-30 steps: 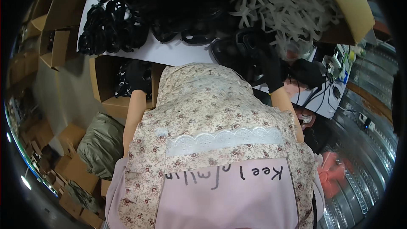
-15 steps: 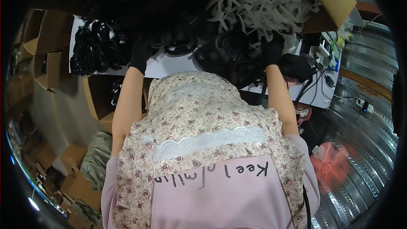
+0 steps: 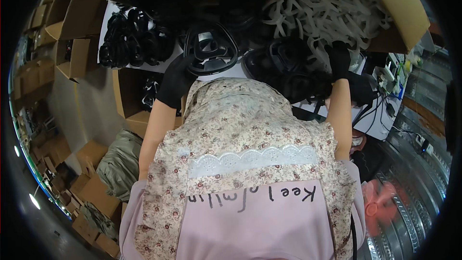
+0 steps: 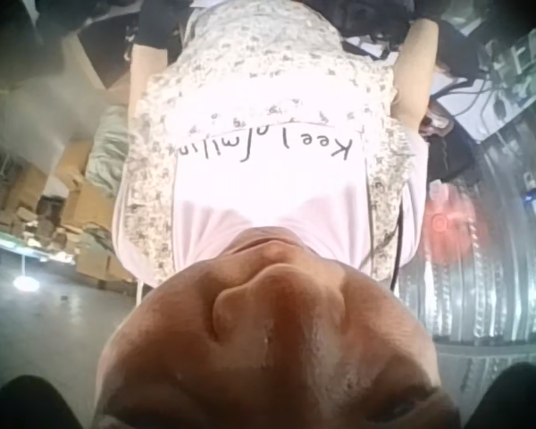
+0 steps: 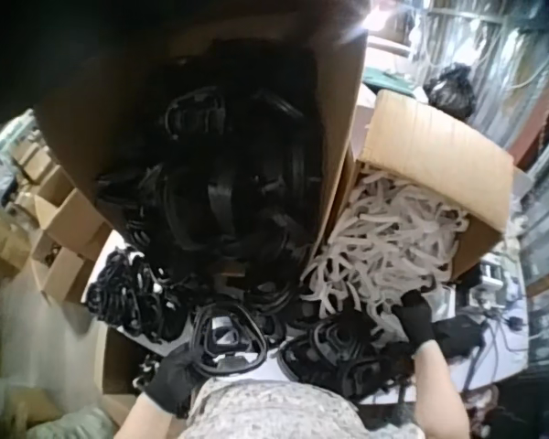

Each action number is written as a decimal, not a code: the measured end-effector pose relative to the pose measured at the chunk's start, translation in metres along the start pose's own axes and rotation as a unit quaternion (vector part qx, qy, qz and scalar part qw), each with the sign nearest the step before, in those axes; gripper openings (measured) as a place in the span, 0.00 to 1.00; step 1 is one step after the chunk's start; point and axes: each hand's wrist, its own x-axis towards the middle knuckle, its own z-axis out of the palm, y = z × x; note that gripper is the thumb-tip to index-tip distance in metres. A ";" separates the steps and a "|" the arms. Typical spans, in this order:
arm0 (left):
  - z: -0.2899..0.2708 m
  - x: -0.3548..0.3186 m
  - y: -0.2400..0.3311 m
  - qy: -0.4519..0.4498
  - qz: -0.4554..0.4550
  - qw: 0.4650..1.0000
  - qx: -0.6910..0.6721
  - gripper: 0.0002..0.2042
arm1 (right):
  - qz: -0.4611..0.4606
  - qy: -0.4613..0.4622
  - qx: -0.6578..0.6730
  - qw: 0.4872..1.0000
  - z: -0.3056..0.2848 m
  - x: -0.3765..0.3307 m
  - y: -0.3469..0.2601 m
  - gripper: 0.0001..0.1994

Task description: The person inspects and organizes black plastic frame components by hand, taking them from a cardboard box and arranging them on a workbench.

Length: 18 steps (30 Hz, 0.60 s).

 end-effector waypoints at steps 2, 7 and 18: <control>0.009 0.010 0.006 0.056 -0.220 0.814 -0.535 0.15 | 0.229 0.082 0.313 0.918 -0.043 0.002 -0.027 0.16; 0.007 0.039 0.047 -0.065 -0.259 0.816 -0.513 0.22 | 0.301 0.087 0.547 0.776 -0.155 -0.005 -0.098 0.16; 0.006 0.111 0.076 -0.245 -0.226 0.862 -0.381 0.17 | -0.206 0.035 0.314 0.926 -0.260 -0.005 -0.206 0.17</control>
